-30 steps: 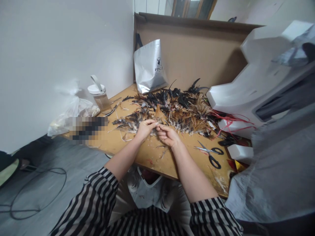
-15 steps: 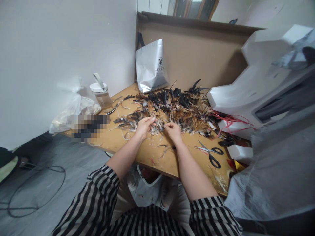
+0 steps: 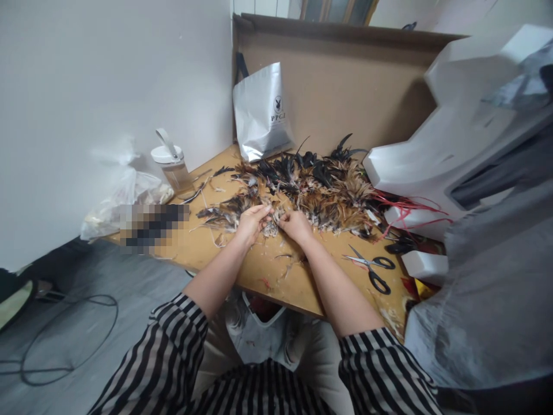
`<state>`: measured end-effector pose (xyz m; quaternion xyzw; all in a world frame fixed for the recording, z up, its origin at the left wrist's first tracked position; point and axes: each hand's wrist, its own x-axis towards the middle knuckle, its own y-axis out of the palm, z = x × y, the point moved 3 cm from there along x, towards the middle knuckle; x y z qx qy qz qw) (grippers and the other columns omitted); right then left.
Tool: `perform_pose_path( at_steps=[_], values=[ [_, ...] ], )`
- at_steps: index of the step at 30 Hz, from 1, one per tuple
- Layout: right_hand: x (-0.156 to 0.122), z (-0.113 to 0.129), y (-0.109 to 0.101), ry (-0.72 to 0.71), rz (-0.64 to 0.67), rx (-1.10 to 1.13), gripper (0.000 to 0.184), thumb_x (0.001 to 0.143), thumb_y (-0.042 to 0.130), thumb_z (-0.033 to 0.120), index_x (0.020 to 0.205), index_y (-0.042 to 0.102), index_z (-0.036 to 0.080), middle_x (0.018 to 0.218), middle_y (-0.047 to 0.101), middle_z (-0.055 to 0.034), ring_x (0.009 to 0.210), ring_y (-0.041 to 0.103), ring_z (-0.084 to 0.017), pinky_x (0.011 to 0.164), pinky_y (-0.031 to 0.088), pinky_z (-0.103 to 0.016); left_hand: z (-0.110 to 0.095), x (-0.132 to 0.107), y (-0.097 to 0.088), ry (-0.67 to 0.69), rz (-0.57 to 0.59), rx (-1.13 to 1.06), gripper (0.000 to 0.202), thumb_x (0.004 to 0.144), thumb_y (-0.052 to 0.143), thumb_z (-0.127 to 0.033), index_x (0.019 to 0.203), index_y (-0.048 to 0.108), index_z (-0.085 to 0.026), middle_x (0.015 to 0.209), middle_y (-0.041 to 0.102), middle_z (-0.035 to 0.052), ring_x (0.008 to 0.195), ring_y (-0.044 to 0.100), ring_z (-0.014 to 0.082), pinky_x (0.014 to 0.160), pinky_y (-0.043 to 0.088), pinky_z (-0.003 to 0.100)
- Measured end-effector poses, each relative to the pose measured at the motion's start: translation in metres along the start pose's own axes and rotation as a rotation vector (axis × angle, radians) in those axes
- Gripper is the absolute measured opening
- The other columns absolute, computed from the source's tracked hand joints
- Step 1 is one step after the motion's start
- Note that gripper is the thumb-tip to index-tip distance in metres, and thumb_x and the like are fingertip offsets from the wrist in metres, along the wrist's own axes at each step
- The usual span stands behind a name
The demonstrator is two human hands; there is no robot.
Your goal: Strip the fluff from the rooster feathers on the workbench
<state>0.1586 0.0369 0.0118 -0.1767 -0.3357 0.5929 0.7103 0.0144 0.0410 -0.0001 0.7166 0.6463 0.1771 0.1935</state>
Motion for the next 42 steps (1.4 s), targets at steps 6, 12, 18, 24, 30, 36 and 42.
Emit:
perform_pose_path(
  at_steps=[6, 12, 18, 24, 30, 36, 42],
  values=[
    [0.000, -0.012, -0.001, 0.065, 0.016, 0.434, 0.014, 0.059, 0.061, 0.031, 0.058, 0.061, 0.017, 0.054, 0.056, 0.0011, 0.049, 0.044, -0.009, 0.051, 0.032, -0.022, 0.000, 0.000, -0.002, -0.024, -0.012, 0.012, 0.028, 0.059, 0.069, -0.029, 0.078, 0.061, -0.011, 0.079, 0.063, 0.0062, 0.051, 0.050, 0.0033, 0.039, 0.033, 0.012],
    [-0.004, -0.012, -0.015, 0.282, 0.118, 0.947, 0.026, 0.054, 0.068, 0.035, 0.066, 0.056, 0.017, 0.045, 0.047, 0.0051, 0.039, 0.036, -0.005, 0.038, 0.022, -0.018, 0.002, -0.001, 0.000, -0.116, 0.030, -0.005, 0.024, 0.060, 0.069, -0.024, 0.078, 0.061, -0.011, 0.079, 0.064, 0.0062, 0.052, 0.054, 0.0042, 0.039, 0.034, 0.012],
    [-0.006, -0.005, -0.015, 0.263, 0.227, 1.100, 0.023, 0.054, 0.070, 0.027, 0.069, 0.056, 0.016, 0.052, 0.054, 0.0034, 0.040, 0.041, -0.005, 0.036, 0.023, -0.016, 0.002, -0.002, 0.001, -0.135, 0.073, -0.023, 0.023, 0.061, 0.069, -0.022, 0.080, 0.062, -0.010, 0.083, 0.065, 0.0075, 0.055, 0.056, 0.0050, 0.040, 0.037, 0.011],
    [-0.006, -0.008, -0.011, 0.221, 0.293, 1.121, 0.021, 0.057, 0.068, 0.024, 0.073, 0.056, 0.016, 0.063, 0.061, 0.0001, 0.042, 0.046, -0.004, 0.037, 0.029, -0.015, 0.002, -0.002, 0.001, -0.137, 0.083, -0.020, 0.024, 0.060, 0.069, -0.021, 0.080, 0.062, -0.010, 0.083, 0.065, 0.0072, 0.057, 0.057, 0.0057, 0.042, 0.039, 0.011],
    [-0.010, -0.004, -0.010, 0.237, 0.375, 1.200, 0.019, 0.061, 0.066, 0.023, 0.074, 0.054, 0.017, 0.068, 0.064, -0.0005, 0.041, 0.047, -0.005, 0.034, 0.028, -0.014, 0.000, -0.005, 0.003, -0.105, 0.096, 0.038, 0.025, 0.059, 0.070, -0.023, 0.080, 0.063, -0.010, 0.080, 0.065, 0.0071, 0.057, 0.057, 0.0061, 0.043, 0.039, 0.012],
    [-0.013, -0.002, -0.004, 0.268, 0.478, 1.187, 0.021, 0.060, 0.065, 0.022, 0.078, 0.056, 0.016, 0.064, 0.063, 0.0008, 0.037, 0.041, -0.002, 0.032, 0.024, -0.012, -0.003, -0.008, 0.009, -0.049, 0.116, 0.168, 0.031, 0.058, 0.069, -0.030, 0.080, 0.064, -0.009, 0.071, 0.065, 0.0072, 0.055, 0.056, 0.0075, 0.044, 0.038, 0.014],
    [-0.015, 0.003, -0.006, 0.288, 0.544, 1.170, 0.021, 0.060, 0.063, 0.019, 0.078, 0.054, 0.015, 0.055, 0.056, 0.0034, 0.033, 0.030, 0.000, 0.032, 0.014, -0.012, -0.008, -0.009, 0.011, 0.121, 0.067, 0.302, 0.029, 0.057, 0.069, -0.033, 0.073, 0.064, -0.010, 0.063, 0.063, 0.0047, 0.051, 0.053, 0.0085, 0.043, 0.037, 0.017]
  ],
)
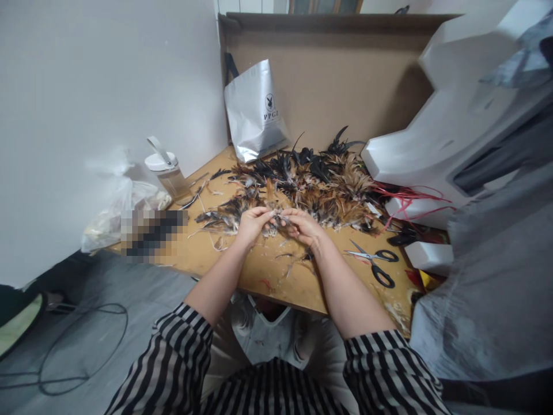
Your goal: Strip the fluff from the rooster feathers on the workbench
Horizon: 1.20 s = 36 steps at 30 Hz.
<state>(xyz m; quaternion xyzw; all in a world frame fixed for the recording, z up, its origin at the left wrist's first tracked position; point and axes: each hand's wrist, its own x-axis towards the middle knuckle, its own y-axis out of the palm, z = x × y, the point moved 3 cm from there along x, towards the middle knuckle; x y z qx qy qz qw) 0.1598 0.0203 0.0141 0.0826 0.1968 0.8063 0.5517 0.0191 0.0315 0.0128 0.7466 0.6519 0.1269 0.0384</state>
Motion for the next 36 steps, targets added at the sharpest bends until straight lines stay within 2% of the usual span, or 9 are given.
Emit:
perform_pose_path(
  at_steps=[4, 7, 13, 18, 24, 28, 32, 36],
  values=[
    [-0.001, 0.001, 0.000, 0.065, 0.030, 0.027, 0.024, 0.059, 0.060, 0.016, 0.082, 0.051, 0.016, 0.052, 0.052, 0.0040, 0.032, 0.025, 0.001, 0.033, 0.010, -0.012, -0.002, -0.003, 0.003, 0.050, 0.071, 0.119, 0.026, 0.058, 0.068, -0.034, 0.072, 0.063, -0.012, 0.059, 0.062, 0.0031, 0.044, 0.049, 0.0069, 0.044, 0.038, 0.019],
    [-0.001, 0.001, -0.001, 0.078, 0.027, 0.047, 0.027, 0.058, 0.057, 0.012, 0.084, 0.049, 0.017, 0.052, 0.051, 0.0046, 0.033, 0.023, 0.001, 0.034, 0.009, -0.012, 0.000, -0.004, 0.003, 0.052, 0.079, 0.151, 0.026, 0.060, 0.067, -0.034, 0.073, 0.063, -0.012, 0.058, 0.062, 0.0031, 0.043, 0.049, 0.0070, 0.043, 0.038, 0.019],
    [-0.004, 0.002, 0.002, 0.117, 0.034, 0.034, 0.030, 0.058, 0.055, 0.011, 0.085, 0.045, 0.018, 0.051, 0.049, 0.0049, 0.033, 0.022, 0.000, 0.033, 0.008, -0.011, 0.006, -0.003, 0.005, -0.035, 0.161, 0.148, 0.029, 0.061, 0.067, -0.035, 0.074, 0.061, -0.010, 0.058, 0.062, 0.0050, 0.042, 0.051, 0.0078, 0.043, 0.039, 0.020],
    [-0.005, 0.003, 0.002, 0.131, 0.030, 0.032, 0.029, 0.059, 0.054, 0.012, 0.086, 0.044, 0.018, 0.052, 0.049, 0.0049, 0.033, 0.022, 0.000, 0.033, 0.008, -0.011, 0.008, -0.003, 0.004, -0.119, 0.174, 0.106, 0.029, 0.059, 0.068, -0.034, 0.075, 0.061, -0.010, 0.060, 0.063, 0.0060, 0.045, 0.053, 0.0084, 0.044, 0.040, 0.019],
    [-0.002, -0.001, -0.004, 0.129, 0.013, 0.082, 0.025, 0.060, 0.057, 0.017, 0.084, 0.047, 0.017, 0.052, 0.051, 0.0037, 0.033, 0.025, 0.000, 0.032, 0.011, -0.011, 0.012, -0.003, 0.005, -0.148, 0.178, 0.095, 0.028, 0.058, 0.069, -0.031, 0.073, 0.061, -0.009, 0.056, 0.061, 0.0044, 0.045, 0.052, 0.0075, 0.045, 0.040, 0.019],
    [0.003, -0.004, -0.013, 0.050, -0.107, 0.144, 0.024, 0.061, 0.060, 0.021, 0.083, 0.050, 0.019, 0.060, 0.057, 0.0020, 0.036, 0.034, -0.002, 0.033, 0.020, -0.012, 0.012, 0.000, 0.001, -0.157, 0.077, -0.027, 0.026, 0.056, 0.070, -0.029, 0.070, 0.060, -0.009, 0.059, 0.061, 0.0039, 0.046, 0.051, 0.0058, 0.046, 0.040, 0.018],
    [0.005, -0.005, -0.011, 0.017, -0.185, 0.044, 0.026, 0.057, 0.067, 0.020, 0.080, 0.055, 0.018, 0.066, 0.060, 0.0007, 0.043, 0.043, -0.004, 0.037, 0.029, -0.015, 0.009, 0.003, -0.005, -0.171, -0.060, -0.149, 0.025, 0.054, 0.072, -0.025, 0.069, 0.060, -0.010, 0.061, 0.061, 0.0025, 0.048, 0.051, 0.0040, 0.046, 0.039, 0.015],
    [0.005, -0.004, 0.001, -0.075, -0.222, -0.066, 0.027, 0.054, 0.071, 0.030, 0.071, 0.055, 0.016, 0.061, 0.057, 0.0018, 0.044, 0.043, -0.004, 0.038, 0.030, -0.016, 0.008, 0.003, -0.003, -0.186, -0.059, -0.182, 0.024, 0.054, 0.072, -0.023, 0.070, 0.061, -0.009, 0.061, 0.061, 0.0029, 0.048, 0.050, 0.0036, 0.046, 0.039, 0.015]
  ],
)
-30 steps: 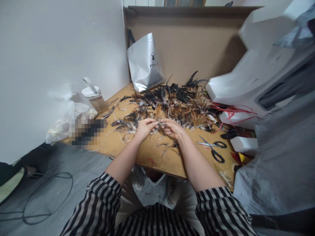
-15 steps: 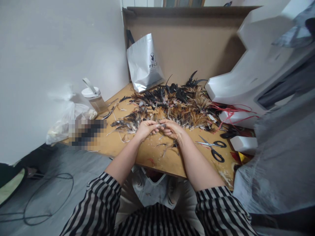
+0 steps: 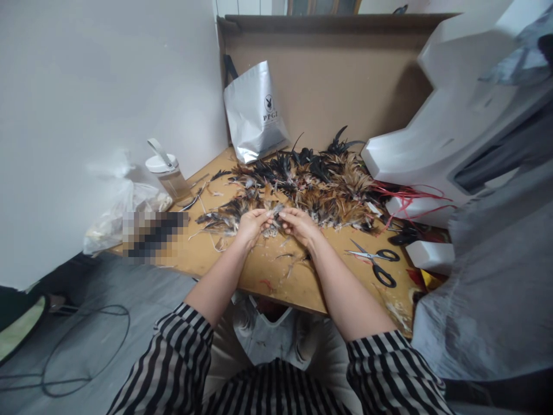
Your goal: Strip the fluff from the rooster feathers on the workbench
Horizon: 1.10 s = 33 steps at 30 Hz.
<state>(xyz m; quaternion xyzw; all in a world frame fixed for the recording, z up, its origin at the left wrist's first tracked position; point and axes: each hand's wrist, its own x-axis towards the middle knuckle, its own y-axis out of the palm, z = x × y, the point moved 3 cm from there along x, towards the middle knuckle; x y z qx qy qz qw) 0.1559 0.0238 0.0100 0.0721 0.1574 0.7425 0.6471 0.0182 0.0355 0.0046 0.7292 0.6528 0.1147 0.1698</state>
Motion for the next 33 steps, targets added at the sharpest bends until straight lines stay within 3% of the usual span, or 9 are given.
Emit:
perform_pose_path(
  at_steps=[5, 14, 18, 24, 28, 33],
  values=[
    [0.001, 0.000, 0.002, -0.112, -0.143, -0.084, 0.031, 0.053, 0.070, 0.037, 0.061, 0.049, 0.016, 0.046, 0.046, 0.0059, 0.040, 0.037, -0.004, 0.038, 0.027, -0.016, 0.005, -0.002, 0.003, -0.040, 0.068, 0.043, 0.025, 0.052, 0.073, -0.024, 0.069, 0.062, -0.009, 0.061, 0.061, 0.0037, 0.049, 0.052, 0.0052, 0.046, 0.040, 0.016],
    [-0.001, 0.001, 0.001, -0.164, -0.052, -0.178, 0.032, 0.057, 0.066, 0.041, 0.055, 0.044, 0.017, 0.044, 0.044, 0.0056, 0.040, 0.034, -0.005, 0.040, 0.025, -0.018, 0.007, -0.005, 0.006, -0.062, 0.163, 0.162, 0.026, 0.055, 0.071, -0.028, 0.070, 0.062, -0.009, 0.058, 0.060, 0.0034, 0.045, 0.050, 0.0053, 0.043, 0.039, 0.017],
    [0.002, 0.000, -0.002, -0.174, -0.124, -0.235, 0.027, 0.060, 0.063, 0.042, 0.062, 0.054, 0.017, 0.045, 0.045, 0.0049, 0.040, 0.034, -0.006, 0.041, 0.026, -0.019, 0.004, -0.003, 0.004, -0.004, 0.121, 0.178, 0.024, 0.056, 0.070, -0.029, 0.068, 0.062, -0.009, 0.056, 0.059, 0.0028, 0.042, 0.048, 0.0046, 0.042, 0.037, 0.016],
    [0.006, 0.000, -0.013, -0.304, -0.187, -0.788, 0.019, 0.062, 0.059, 0.035, 0.064, 0.063, 0.016, 0.057, 0.057, 0.0000, 0.052, 0.045, -0.009, 0.051, 0.033, -0.021, -0.003, 0.004, -0.006, 0.069, -0.054, 0.030, 0.024, 0.057, 0.069, -0.029, 0.069, 0.060, -0.010, 0.060, 0.059, 0.0019, 0.044, 0.046, 0.0027, 0.043, 0.036, 0.014],
    [0.003, -0.003, -0.009, -0.328, -0.175, -1.084, 0.015, 0.062, 0.061, 0.034, 0.065, 0.063, 0.020, 0.063, 0.058, -0.0005, 0.057, 0.046, -0.011, 0.054, 0.031, -0.023, -0.003, 0.004, -0.008, 0.073, -0.057, 0.029, 0.025, 0.057, 0.069, -0.030, 0.070, 0.060, -0.011, 0.061, 0.059, 0.0018, 0.044, 0.046, 0.0027, 0.042, 0.035, 0.014],
    [0.000, -0.006, -0.001, -0.332, -0.195, -1.237, 0.011, 0.063, 0.061, 0.031, 0.067, 0.062, 0.020, 0.073, 0.058, -0.0037, 0.066, 0.049, -0.014, 0.059, 0.031, -0.024, -0.003, 0.002, -0.006, 0.085, -0.049, 0.093, 0.025, 0.058, 0.068, -0.031, 0.070, 0.061, -0.011, 0.057, 0.058, 0.0018, 0.041, 0.044, 0.0029, 0.039, 0.033, 0.015]
  ],
)
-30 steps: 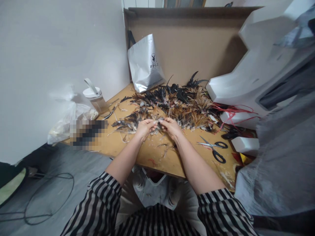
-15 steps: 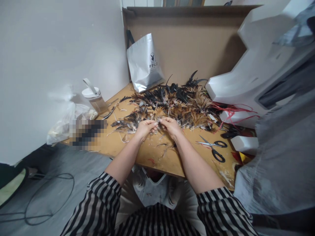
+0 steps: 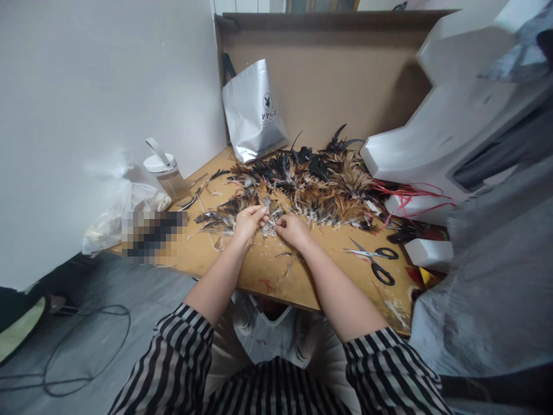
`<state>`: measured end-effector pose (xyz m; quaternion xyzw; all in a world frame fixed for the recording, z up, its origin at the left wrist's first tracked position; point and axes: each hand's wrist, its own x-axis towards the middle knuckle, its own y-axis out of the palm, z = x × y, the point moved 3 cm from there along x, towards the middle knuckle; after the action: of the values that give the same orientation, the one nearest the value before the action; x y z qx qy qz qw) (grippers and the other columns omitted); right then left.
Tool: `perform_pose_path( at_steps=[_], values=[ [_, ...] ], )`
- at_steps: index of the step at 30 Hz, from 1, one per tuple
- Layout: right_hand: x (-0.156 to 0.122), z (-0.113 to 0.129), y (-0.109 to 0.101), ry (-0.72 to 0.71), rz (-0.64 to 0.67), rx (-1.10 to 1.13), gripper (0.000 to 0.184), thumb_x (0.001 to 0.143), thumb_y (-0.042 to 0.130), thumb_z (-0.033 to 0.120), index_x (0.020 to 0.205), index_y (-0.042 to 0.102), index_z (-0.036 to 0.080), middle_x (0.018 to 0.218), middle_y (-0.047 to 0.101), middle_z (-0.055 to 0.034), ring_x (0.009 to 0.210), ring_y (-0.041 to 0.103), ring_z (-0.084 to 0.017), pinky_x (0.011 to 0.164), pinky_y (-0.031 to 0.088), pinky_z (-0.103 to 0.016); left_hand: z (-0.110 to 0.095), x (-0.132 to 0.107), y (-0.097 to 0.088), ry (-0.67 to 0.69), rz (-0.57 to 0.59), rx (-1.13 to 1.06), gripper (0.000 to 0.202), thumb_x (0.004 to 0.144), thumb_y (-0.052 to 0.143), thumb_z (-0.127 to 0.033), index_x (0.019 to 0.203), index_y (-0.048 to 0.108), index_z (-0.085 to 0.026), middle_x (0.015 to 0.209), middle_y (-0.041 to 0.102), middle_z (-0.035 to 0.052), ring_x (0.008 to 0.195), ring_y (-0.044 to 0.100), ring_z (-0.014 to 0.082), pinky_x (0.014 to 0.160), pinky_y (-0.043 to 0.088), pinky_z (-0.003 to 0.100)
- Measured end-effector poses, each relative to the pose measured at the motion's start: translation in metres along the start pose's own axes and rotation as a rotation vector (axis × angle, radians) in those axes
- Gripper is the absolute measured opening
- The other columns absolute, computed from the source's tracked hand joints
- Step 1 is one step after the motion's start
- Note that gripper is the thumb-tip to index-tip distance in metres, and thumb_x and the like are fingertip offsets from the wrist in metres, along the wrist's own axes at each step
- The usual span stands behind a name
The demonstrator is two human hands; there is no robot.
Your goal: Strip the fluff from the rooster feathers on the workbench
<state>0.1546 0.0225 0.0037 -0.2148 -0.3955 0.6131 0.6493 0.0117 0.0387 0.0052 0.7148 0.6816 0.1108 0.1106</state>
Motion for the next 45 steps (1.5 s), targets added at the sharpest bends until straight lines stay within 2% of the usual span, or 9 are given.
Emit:
perform_pose_path(
  at_steps=[5, 11, 17, 24, 28, 32, 36, 40, 45],
  values=[
    [0.004, -0.003, -0.002, -0.014, 0.021, 0.111, 0.010, 0.065, 0.055, 0.023, 0.061, 0.062, 0.017, 0.065, 0.060, -0.0018, 0.059, 0.049, -0.012, 0.057, 0.033, -0.023, 0.000, 0.000, -0.001, 0.002, -0.044, 0.028, 0.030, 0.055, 0.070, -0.031, 0.076, 0.062, -0.010, 0.059, 0.061, 0.0024, 0.041, 0.045, 0.0031, 0.041, 0.033, 0.015],
    [0.006, -0.010, -0.003, -0.003, 0.105, 0.446, 0.017, 0.063, 0.058, 0.032, 0.064, 0.061, 0.015, 0.057, 0.058, 0.0002, 0.051, 0.047, -0.009, 0.049, 0.034, -0.020, 0.002, 0.001, 0.000, 0.024, -0.059, 0.076, 0.030, 0.054, 0.070, -0.031, 0.075, 0.063, -0.010, 0.059, 0.062, 0.0027, 0.044, 0.049, 0.0052, 0.044, 0.037, 0.017],
    [0.003, -0.005, -0.004, 0.044, 0.217, 0.655, 0.019, 0.065, 0.057, 0.034, 0.066, 0.056, 0.015, 0.046, 0.053, 0.0024, 0.041, 0.043, -0.007, 0.042, 0.032, -0.019, 0.003, -0.002, 0.006, 0.050, 0.062, 0.119, 0.026, 0.056, 0.070, -0.029, 0.071, 0.063, -0.010, 0.063, 0.064, 0.0048, 0.053, 0.056, 0.0094, 0.048, 0.042, 0.019],
    [0.001, 0.002, -0.007, 0.165, 0.168, 0.848, 0.028, 0.061, 0.063, 0.039, 0.076, 0.057, 0.016, 0.050, 0.053, 0.0029, 0.039, 0.041, -0.006, 0.039, 0.027, -0.017, 0.006, 0.000, 0.004, -0.037, 0.041, -0.130, 0.023, 0.056, 0.071, -0.021, 0.074, 0.062, -0.010, 0.071, 0.066, 0.0069, 0.063, 0.061, 0.0096, 0.059, 0.047, 0.018],
    [0.001, 0.009, -0.004, 0.183, 0.154, 0.967, 0.033, 0.057, 0.066, 0.041, 0.076, 0.059, 0.015, 0.049, 0.049, 0.0048, 0.038, 0.034, -0.004, 0.039, 0.023, -0.018, 0.004, 0.001, 0.004, -0.041, 0.093, -0.225, 0.020, 0.058, 0.070, -0.019, 0.075, 0.062, -0.009, 0.073, 0.065, 0.0062, 0.066, 0.061, 0.0076, 0.061, 0.047, 0.015],
    [0.002, 0.007, -0.007, 0.212, 0.073, 0.976, 0.031, 0.058, 0.065, 0.042, 0.068, 0.057, 0.015, 0.042, 0.041, 0.0068, 0.037, 0.028, -0.004, 0.039, 0.018, -0.019, 0.002, 0.000, 0.002, -0.062, 0.078, -0.171, 0.021, 0.059, 0.069, -0.020, 0.076, 0.062, -0.009, 0.072, 0.065, 0.0061, 0.064, 0.061, 0.0081, 0.056, 0.046, 0.014],
    [0.004, 0.001, -0.017, 0.146, 0.036, 0.857, 0.027, 0.059, 0.063, 0.040, 0.066, 0.059, 0.014, 0.047, 0.047, 0.0047, 0.042, 0.033, -0.005, 0.045, 0.025, -0.020, 0.000, -0.001, 0.001, -0.047, 0.048, -0.073, 0.024, 0.061, 0.068, -0.024, 0.078, 0.062, -0.010, 0.079, 0.066, 0.0079, 0.062, 0.061, 0.0085, 0.053, 0.046, 0.014],
    [0.003, -0.002, -0.024, 0.085, 0.075, 0.725, 0.025, 0.060, 0.063, 0.038, 0.065, 0.059, 0.013, 0.053, 0.051, 0.0030, 0.047, 0.037, -0.006, 0.049, 0.029, -0.020, 0.001, -0.001, 0.001, -0.040, 0.031, 0.000, 0.025, 0.060, 0.068, -0.026, 0.078, 0.061, -0.010, 0.082, 0.066, 0.0089, 0.061, 0.061, 0.0093, 0.050, 0.045, 0.016],
    [0.004, -0.005, -0.025, 0.045, 0.094, 0.650, 0.026, 0.061, 0.061, 0.037, 0.068, 0.061, 0.012, 0.057, 0.054, 0.0014, 0.050, 0.038, -0.007, 0.051, 0.030, -0.021, 0.006, -0.003, 0.007, -0.063, 0.168, 0.141, 0.027, 0.059, 0.069, -0.028, 0.075, 0.061, -0.008, 0.074, 0.066, 0.0104, 0.056, 0.060, 0.0112, 0.047, 0.045, 0.018]
  ],
)
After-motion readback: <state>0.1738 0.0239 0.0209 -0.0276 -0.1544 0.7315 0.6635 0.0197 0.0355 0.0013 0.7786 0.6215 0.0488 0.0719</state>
